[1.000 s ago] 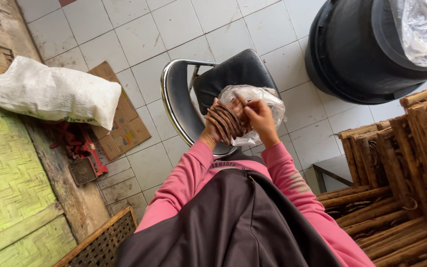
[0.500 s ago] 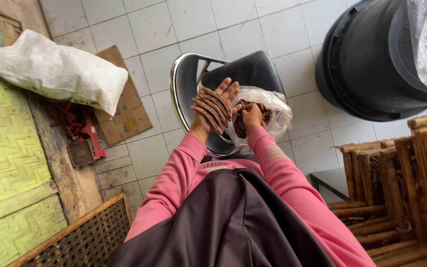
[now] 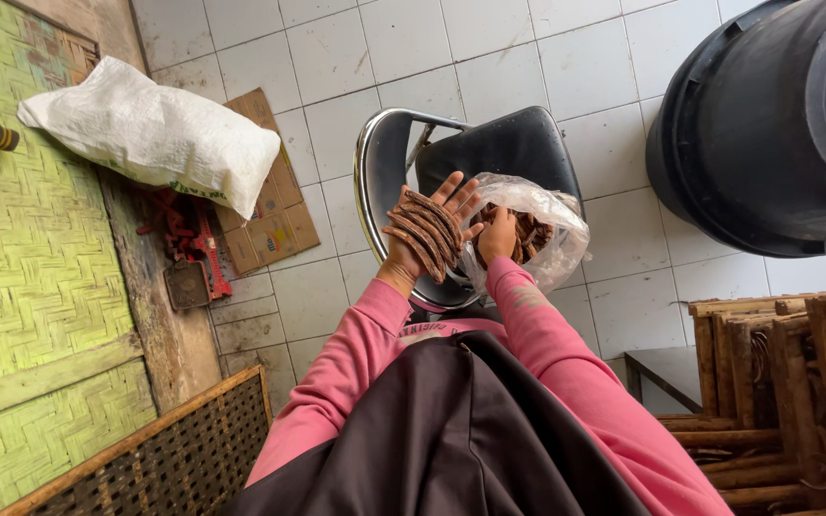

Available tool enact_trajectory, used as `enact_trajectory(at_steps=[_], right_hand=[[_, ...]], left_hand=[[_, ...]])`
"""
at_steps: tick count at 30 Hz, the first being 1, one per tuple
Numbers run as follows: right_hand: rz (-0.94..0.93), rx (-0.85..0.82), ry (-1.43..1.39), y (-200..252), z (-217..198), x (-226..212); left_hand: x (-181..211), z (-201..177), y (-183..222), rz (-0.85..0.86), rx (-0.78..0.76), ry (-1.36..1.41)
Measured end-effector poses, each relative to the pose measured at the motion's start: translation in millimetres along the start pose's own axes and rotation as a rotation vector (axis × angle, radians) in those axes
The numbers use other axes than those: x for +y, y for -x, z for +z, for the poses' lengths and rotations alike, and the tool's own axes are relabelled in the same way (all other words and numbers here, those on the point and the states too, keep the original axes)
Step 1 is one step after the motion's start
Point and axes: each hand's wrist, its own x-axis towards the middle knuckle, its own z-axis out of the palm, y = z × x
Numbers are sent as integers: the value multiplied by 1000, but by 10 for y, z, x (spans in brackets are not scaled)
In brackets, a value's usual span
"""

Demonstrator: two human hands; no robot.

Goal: The person collects pieces of dried food from a wooden tray and puts them into a clear plastic bag.

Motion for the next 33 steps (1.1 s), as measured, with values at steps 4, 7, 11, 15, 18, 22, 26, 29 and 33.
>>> enact_trajectory(at_steps=[4,7,11,15,18,22,26,29,33], right_hand=[[84,-39,18,33,-85,-81],[15,-53,134,33,-111,-115],[-190,-31,142,72,-105,-47],[-265,-30,121,77,-139,-24],[-254,-29,11,76,-304,-40],[151,-216,-308,131,-704,-88],[64,3,-808,446,-1174,-217],[-67,56,-730,705,-1427,-436],[-136,84,-499,859,-1567,-719]], left_hand=[[-51,-35,-25,-33,12,-19],[-60,-60,-60,-57,14,-22],[-82,-128,-115,-99,-90,52],[-126,-185,-199,-161,-78,28],[-209,-247,-249,-195,-74,9],[-252,-386,-337,-254,-58,16],[-405,-556,-402,-319,35,-138],[-554,-653,-444,-394,107,-149],[-746,-639,-545,-482,-44,-63]])
